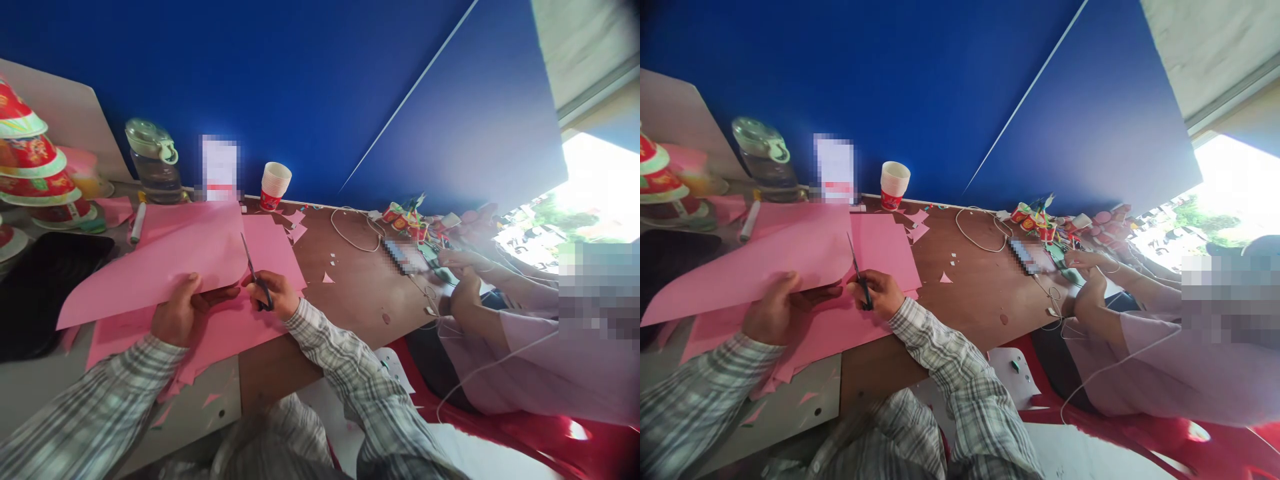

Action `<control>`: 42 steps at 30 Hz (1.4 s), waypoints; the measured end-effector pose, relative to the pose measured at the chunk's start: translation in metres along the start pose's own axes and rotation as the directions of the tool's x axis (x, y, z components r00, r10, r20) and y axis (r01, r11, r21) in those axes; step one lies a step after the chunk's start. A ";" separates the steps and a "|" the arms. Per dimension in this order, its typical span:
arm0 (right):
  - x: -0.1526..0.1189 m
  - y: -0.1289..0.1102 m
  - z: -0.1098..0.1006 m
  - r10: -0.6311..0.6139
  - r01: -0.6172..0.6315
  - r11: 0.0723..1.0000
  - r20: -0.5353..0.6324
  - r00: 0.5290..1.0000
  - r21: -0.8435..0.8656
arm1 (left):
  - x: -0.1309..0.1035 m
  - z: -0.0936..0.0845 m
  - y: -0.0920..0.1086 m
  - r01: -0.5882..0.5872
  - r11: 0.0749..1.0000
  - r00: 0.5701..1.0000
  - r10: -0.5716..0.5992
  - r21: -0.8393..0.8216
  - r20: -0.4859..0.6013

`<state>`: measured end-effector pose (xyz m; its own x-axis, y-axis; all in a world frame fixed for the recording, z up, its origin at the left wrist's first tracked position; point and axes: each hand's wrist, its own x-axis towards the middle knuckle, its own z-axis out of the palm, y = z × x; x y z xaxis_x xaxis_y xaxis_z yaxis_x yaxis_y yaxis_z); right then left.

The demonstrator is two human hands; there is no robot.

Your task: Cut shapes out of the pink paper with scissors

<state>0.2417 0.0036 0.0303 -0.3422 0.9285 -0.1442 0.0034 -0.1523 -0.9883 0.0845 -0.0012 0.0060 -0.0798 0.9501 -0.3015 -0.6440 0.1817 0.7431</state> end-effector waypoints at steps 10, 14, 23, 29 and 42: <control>0.000 0.006 0.000 -0.005 0.005 0.999 0.007 1.000 -0.036 | -0.002 0.002 0.007 -0.039 0.999 0.999 0.038 0.030 0.003; -0.001 0.001 0.003 0.014 -0.014 0.999 -0.007 1.000 -0.043 | -0.002 0.002 0.007 -0.043 0.999 0.999 0.042 0.030 0.019; -0.002 0.000 0.005 0.010 -0.011 0.999 -0.018 1.000 -0.041 | -0.003 0.001 0.008 -0.064 0.997 0.998 0.063 0.050 0.020; -0.001 0.005 0.003 -0.018 0.019 0.998 0.004 1.000 -0.063 | -0.004 0.004 0.008 -0.116 0.993 0.993 0.116 0.018 -0.013; -0.003 0.005 0.007 0.010 -0.008 0.997 0.022 1.000 -0.072 | 0.002 0.005 0.014 -0.152 0.977 0.972 0.119 -0.153 -0.204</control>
<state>0.2363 -0.0024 0.0266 -0.3630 0.9192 -0.1527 0.0736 -0.1350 -0.9881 0.0789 0.0045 0.0192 -0.3097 0.8931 -0.3263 -0.7330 -0.0057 0.6802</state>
